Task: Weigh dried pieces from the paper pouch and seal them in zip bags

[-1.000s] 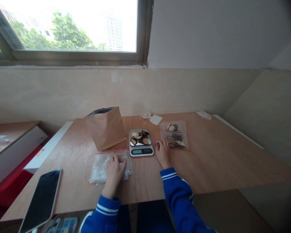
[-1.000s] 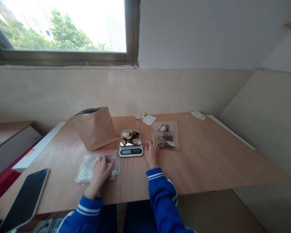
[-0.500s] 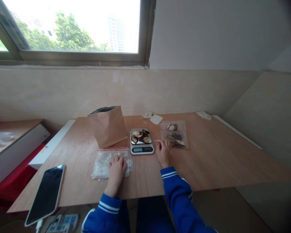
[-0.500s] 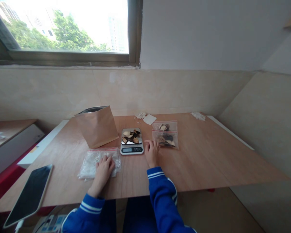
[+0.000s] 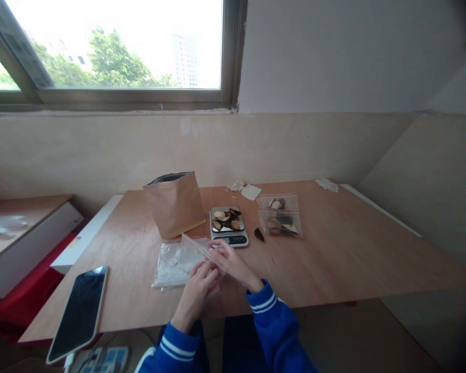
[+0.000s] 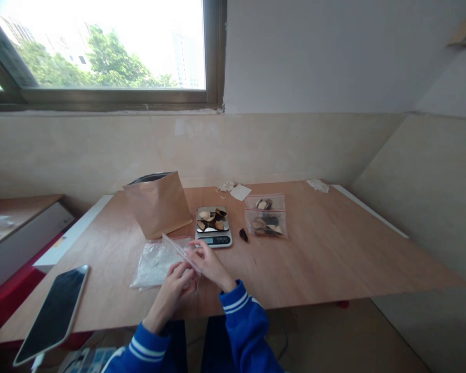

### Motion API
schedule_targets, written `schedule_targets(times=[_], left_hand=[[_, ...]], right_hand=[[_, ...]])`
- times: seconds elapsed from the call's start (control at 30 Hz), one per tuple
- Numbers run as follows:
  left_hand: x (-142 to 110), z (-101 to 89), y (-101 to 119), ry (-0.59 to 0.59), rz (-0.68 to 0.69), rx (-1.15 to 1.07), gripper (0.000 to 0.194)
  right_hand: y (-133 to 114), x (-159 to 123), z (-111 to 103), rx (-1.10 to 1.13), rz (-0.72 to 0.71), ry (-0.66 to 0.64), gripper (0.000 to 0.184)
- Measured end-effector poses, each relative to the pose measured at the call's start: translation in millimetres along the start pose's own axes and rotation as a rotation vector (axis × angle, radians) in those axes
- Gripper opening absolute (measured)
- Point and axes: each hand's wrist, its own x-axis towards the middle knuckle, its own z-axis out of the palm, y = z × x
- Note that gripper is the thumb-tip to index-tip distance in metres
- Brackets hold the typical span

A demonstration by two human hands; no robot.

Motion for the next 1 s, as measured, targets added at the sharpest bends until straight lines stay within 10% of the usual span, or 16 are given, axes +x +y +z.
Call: schedule_targets(times=[0.43, 0.7, 1.0], left_hand=[[26, -21.2, -3, 0.018, 0.004, -0.266, 0.019], [44, -26.2, 2, 0.262, -0.425, -0.819, 0.02], [66, -17.4, 8, 0.282, -0.41, -0.733, 0.028]], right_hand=[[-32, -17, 10, -0.477, -0.253, 0.242, 0.01], [-30, -20, 5, -0.57, -0.328, 0.37, 0.017], [-38, -16, -5, -0.74, -0.337, 0.43, 0.018]])
